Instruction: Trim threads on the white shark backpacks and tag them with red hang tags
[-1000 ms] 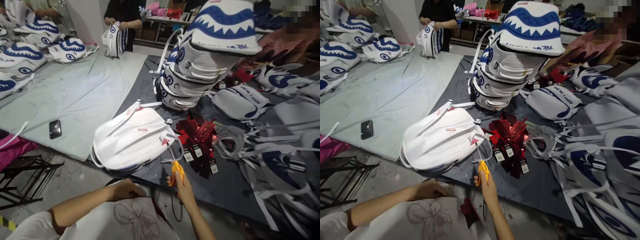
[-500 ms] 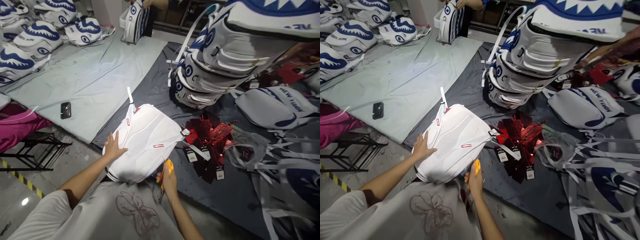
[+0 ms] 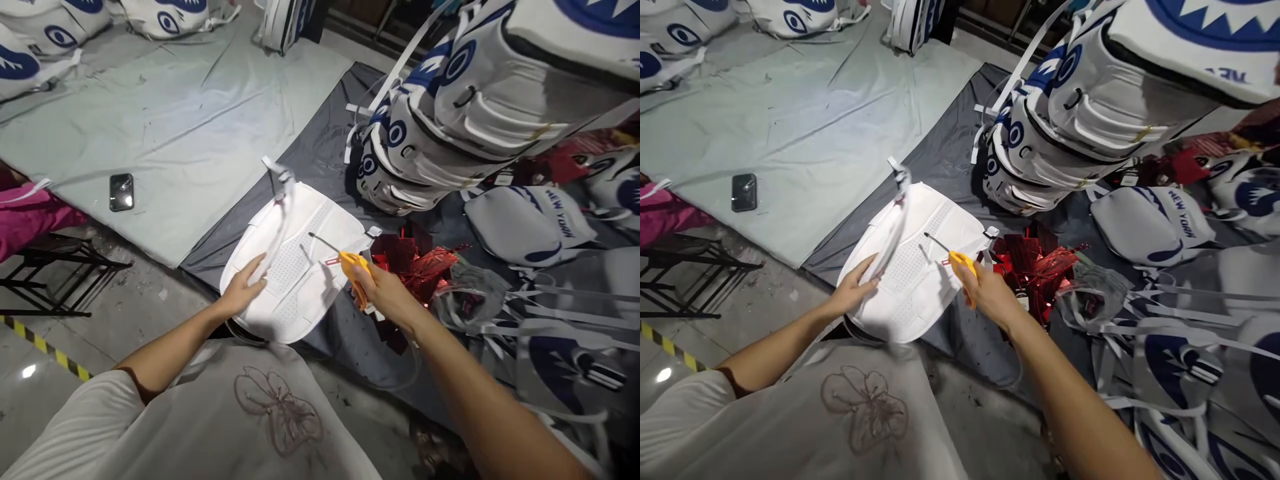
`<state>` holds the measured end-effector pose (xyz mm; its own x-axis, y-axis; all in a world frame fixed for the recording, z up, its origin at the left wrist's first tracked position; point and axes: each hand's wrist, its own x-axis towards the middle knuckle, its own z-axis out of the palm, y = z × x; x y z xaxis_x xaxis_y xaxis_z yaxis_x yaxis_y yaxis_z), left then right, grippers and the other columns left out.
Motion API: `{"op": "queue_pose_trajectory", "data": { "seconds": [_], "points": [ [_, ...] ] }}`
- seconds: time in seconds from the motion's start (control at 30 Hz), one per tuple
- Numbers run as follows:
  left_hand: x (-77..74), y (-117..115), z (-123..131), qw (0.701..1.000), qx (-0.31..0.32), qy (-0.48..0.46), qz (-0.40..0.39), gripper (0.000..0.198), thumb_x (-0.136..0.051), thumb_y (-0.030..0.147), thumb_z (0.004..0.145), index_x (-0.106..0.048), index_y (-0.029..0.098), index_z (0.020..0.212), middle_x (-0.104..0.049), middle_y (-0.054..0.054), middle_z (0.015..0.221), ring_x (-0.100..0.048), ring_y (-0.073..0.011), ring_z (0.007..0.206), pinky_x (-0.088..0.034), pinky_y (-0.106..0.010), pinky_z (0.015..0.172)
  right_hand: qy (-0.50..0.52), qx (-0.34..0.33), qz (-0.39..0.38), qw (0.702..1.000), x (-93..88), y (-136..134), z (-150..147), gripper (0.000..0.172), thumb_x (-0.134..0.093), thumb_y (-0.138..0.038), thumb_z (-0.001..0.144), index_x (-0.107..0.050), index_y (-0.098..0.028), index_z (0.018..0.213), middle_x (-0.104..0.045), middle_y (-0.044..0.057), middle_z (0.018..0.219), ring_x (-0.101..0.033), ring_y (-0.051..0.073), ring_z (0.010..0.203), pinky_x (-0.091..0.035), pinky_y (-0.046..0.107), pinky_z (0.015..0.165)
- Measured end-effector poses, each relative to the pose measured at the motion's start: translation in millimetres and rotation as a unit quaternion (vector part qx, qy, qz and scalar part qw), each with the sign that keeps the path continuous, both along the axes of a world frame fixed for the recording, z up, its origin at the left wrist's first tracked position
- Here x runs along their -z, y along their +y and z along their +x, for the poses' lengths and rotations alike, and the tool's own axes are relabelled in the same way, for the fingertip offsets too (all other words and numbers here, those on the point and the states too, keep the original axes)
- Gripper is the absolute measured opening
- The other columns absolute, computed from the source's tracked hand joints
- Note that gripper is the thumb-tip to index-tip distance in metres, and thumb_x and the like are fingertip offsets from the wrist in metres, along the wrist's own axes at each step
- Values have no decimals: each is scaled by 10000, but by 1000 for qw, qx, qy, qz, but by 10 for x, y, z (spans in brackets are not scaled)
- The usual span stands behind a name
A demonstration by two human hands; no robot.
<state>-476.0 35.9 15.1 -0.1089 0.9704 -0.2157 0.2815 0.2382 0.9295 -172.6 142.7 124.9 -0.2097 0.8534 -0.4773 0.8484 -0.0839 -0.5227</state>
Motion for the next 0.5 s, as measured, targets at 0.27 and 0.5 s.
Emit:
{"op": "queue_pose_trajectory", "data": {
  "seconds": [0.27, 0.5],
  "points": [
    [174, 140, -14, 997, -65, 1, -43, 556, -478, 458, 942, -530, 165, 1412, -520, -147, 1479, -468, -295, 1385, -346, -460, 1174, -152, -131, -59, 978, 62, 403, -504, 526, -474, -634, 915, -671, -156, 1014, -611, 40, 592, -552, 167, 475, -434, 303, 573],
    [171, -4, 375, 933, 67, 341, -87, 871, -673, 215, 822, -241, 105, 1571, -235, -243, 1620, -371, -407, 1406, -368, -528, 1118, -95, -103, -88, 986, 60, 215, -406, 473, -409, -661, 914, -549, -221, 1020, -641, 35, 679, -598, 182, 574, -461, 285, 546]
  ]
}}
